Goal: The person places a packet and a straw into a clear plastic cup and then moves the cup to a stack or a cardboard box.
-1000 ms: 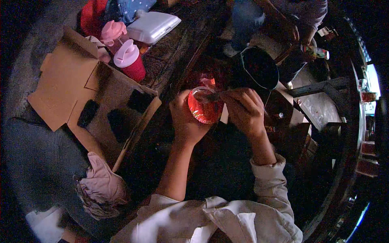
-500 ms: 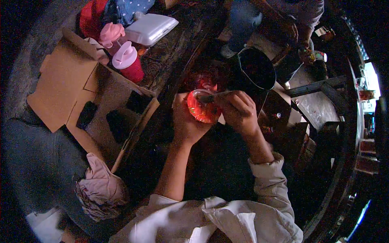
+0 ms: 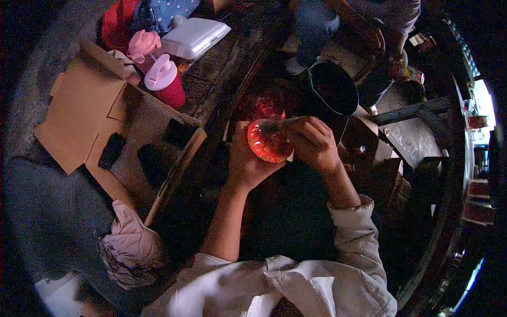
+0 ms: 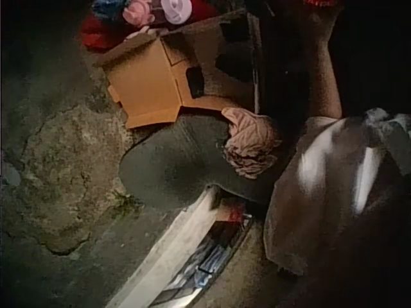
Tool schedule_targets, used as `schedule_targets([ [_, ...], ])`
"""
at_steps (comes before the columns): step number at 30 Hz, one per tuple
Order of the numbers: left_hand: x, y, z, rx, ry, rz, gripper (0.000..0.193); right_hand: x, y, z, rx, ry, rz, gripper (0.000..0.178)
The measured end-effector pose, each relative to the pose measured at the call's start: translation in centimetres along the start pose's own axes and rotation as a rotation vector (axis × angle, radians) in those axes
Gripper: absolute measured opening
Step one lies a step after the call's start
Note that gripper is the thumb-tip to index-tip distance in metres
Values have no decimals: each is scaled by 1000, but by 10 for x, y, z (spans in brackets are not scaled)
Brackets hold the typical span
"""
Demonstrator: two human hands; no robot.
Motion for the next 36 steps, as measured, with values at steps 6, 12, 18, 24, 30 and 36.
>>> schedule_targets([
  [6, 7, 0, 0, -105, -55, -29, 67, 4, -5, 16, 50, 31, -106, 26],
  [12, 15, -4, 1, -143, -56, -92, 59, -5, -8, 12, -77, -26, 6, 25],
  [18, 10, -9, 1, -132, -2, 69, 55, 1, -4, 6, -71, -12, 44, 28],
  [24, 9, -13, 2, -66, 51, 64, 58, -12, -11, -3, -91, -18, 54, 29],
  [30, 2, -1, -2, -137, 74, 69, 60, -6, -7, 0, -40, -33, 75, 29],
  [36, 2, -3, -4, -228, 126, 132, 62, -10, -11, -4, 22, -19, 41, 30],
])
Point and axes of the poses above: each hand's wrist, its own x-axis towards the middle knuckle, its own z-axis out of the back of the hand, y = z × x, the point moved 1 cm from there along x, towards the middle knuckle, and after that the axes turned 1 degree about y, right-handed, at the moved point
